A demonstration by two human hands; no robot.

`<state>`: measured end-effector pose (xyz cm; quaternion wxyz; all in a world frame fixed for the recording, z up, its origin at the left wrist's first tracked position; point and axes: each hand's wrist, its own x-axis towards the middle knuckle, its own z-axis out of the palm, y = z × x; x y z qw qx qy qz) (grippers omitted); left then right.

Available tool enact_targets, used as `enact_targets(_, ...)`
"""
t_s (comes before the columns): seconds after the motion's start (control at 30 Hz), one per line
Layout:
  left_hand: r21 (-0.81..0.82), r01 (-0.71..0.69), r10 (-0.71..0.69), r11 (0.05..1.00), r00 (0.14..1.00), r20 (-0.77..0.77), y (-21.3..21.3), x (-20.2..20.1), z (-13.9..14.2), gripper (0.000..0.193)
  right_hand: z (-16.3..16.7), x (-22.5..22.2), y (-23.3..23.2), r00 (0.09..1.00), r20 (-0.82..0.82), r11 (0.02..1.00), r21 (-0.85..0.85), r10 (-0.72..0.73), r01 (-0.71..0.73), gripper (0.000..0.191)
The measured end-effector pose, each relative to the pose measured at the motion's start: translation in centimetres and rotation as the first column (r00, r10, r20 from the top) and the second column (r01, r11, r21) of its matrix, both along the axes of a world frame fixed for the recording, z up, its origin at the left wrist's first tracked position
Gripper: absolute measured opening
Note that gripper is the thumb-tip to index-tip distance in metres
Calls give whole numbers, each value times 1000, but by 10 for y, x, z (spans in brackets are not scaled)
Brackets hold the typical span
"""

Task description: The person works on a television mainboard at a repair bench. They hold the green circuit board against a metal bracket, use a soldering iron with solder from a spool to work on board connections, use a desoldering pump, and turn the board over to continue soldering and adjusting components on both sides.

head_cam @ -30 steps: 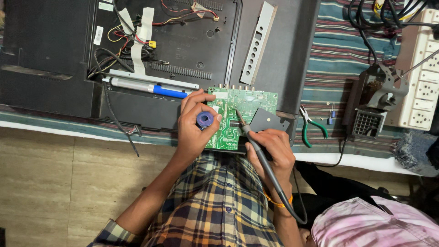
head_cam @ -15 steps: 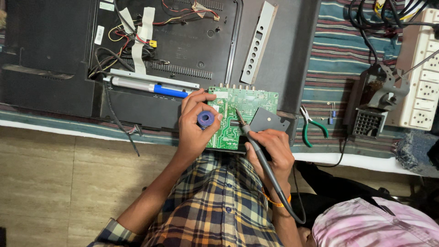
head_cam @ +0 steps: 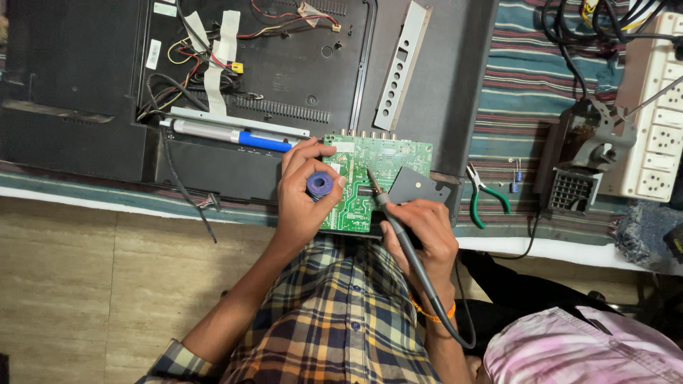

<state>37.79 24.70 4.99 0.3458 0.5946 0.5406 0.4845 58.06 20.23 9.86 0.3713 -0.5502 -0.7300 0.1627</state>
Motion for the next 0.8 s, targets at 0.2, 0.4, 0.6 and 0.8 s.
enact_targets(0.2,1,11,-11,1000,1000,-2,-1,-1,2,10,0,0,1,1000,-11,1000,-17,-3,3,27)
enact_targets(0.4,-1,8,-8,1000,1000,-6,-1,0,2,10,2,0,0,1000,-21,1000,-27,13,-14,29)
enact_targets(0.6,-5,2,-2,1000,1000,-27,-2,-1,2,10,4,2,2,998,-52,999,-27,31,-32,28)
enact_targets(0.8,1,-1,1,1000,999,-40,-1,0,1,11,4,2,2,998,-41,999,-7,44,-44,27)
